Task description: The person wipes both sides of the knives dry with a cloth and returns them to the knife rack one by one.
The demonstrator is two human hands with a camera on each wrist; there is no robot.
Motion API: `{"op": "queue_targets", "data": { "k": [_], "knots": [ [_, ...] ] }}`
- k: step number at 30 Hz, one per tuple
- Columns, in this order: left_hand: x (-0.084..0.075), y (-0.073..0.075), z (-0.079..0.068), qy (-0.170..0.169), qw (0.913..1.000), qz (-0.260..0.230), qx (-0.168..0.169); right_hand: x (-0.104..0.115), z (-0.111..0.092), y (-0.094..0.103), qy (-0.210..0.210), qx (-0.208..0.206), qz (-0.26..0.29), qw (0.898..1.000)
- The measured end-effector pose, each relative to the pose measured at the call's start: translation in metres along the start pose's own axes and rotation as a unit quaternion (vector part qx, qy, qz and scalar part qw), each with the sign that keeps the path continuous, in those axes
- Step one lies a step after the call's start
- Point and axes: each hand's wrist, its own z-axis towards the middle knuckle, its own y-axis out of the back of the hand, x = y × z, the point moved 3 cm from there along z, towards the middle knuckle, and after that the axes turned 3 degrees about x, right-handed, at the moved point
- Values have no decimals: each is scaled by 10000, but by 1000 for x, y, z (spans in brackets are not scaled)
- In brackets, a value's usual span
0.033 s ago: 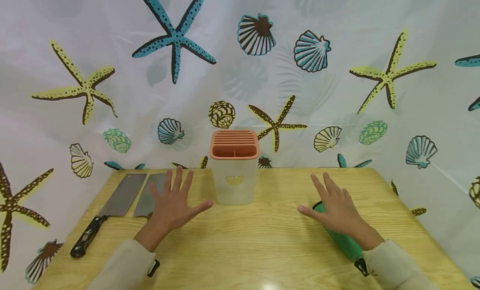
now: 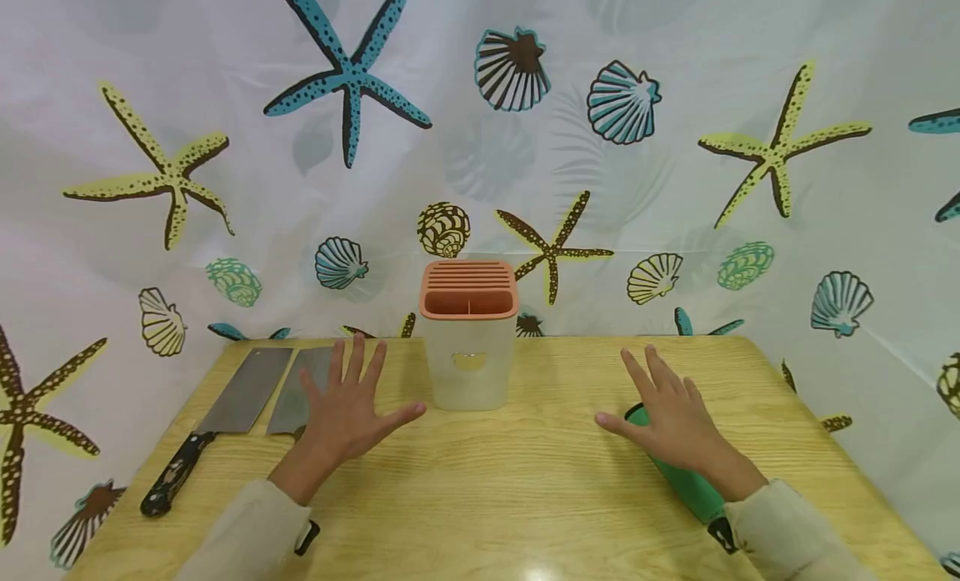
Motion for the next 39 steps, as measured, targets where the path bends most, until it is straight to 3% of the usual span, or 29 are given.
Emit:
{"op": "queue_targets", "data": {
  "k": [9, 22, 32, 35, 39],
  "knots": [
    [0, 3, -3, -26, 10000, -42, 16, -2, -5, -5, -59, 17, 111, 9999],
    [15, 1, -23, 219, 9997, 11, -50, -8, -13, -7, -121, 61, -46, 9999],
    [25, 5, -36, 611, 9972, 25, 434, -18, -27, -5, -160, -18, -136, 9998],
    [34, 0, -39, 906, 9932, 34, 733, -22, -30, -6, -278, -57, -255, 9993],
    [47, -5, -44, 1470, 9816, -107, 1215, -29, -31, -11, -463, 5, -392, 9982]
  ]
}}
